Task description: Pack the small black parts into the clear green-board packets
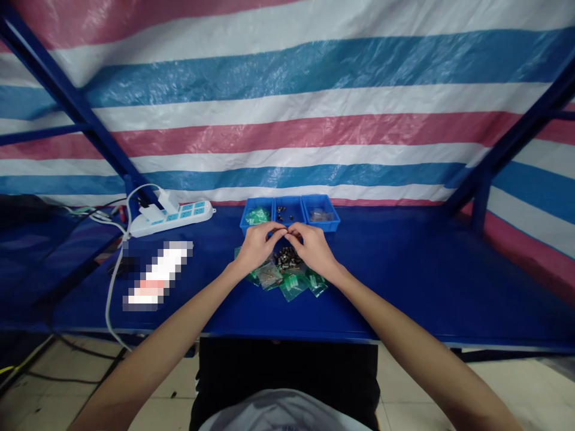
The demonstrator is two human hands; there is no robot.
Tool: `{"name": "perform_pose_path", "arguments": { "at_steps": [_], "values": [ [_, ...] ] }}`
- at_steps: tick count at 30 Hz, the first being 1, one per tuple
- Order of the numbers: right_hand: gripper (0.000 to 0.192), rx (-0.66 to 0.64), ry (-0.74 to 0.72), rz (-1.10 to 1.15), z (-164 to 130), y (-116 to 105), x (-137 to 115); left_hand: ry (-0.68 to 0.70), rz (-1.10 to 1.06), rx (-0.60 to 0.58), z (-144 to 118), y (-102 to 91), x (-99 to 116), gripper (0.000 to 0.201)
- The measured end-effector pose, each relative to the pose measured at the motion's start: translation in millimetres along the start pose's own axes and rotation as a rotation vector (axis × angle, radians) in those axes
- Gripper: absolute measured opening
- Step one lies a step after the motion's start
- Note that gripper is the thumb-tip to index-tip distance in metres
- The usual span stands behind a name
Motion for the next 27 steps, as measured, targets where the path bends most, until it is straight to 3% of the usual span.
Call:
{"name": "perform_pose_path", "arguments": {
  "at_steps": [5,10,15,21,27],
  "values": [
    [0.012,0.038,-0.004,0.017,0.5,-4.1,-1.9,-0.002,0.026,-0.032,-0.1,-0.9,0.7,0.024],
    [0.013,0.035,0.018,0.045,1.9,-6.9,-0.9,0.018,0.032,-0.058,-1.1,2.5,0.2,0.014],
    [0.019,0.031,-0.023,-0.016,2.0,-6.8,-0.2,0.062,0.113,-0.084,-3.7,4.8,0.5,0.017],
    [0.022,-0.005,-0.07,-0.051,2.8,-4.1,1.0,0.05,0.15,-0.063,-4.7,1.6,4.1,0.018],
    [0.013,-0.04,-0.057,-0.054,3.0,-2.3,3.7,0.042,0.11,-0.018,-3.3,-0.2,1.2,0.022]
  ]
}}
Point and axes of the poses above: each hand's wrist, its own z-axis towards the middle knuckle, its own y-axis out of the palm, x = y × z, the point moved 4 cm from there along z, towards the middle knuckle, and after that the axes turned 5 degrees about y, right-handed, at the moved point
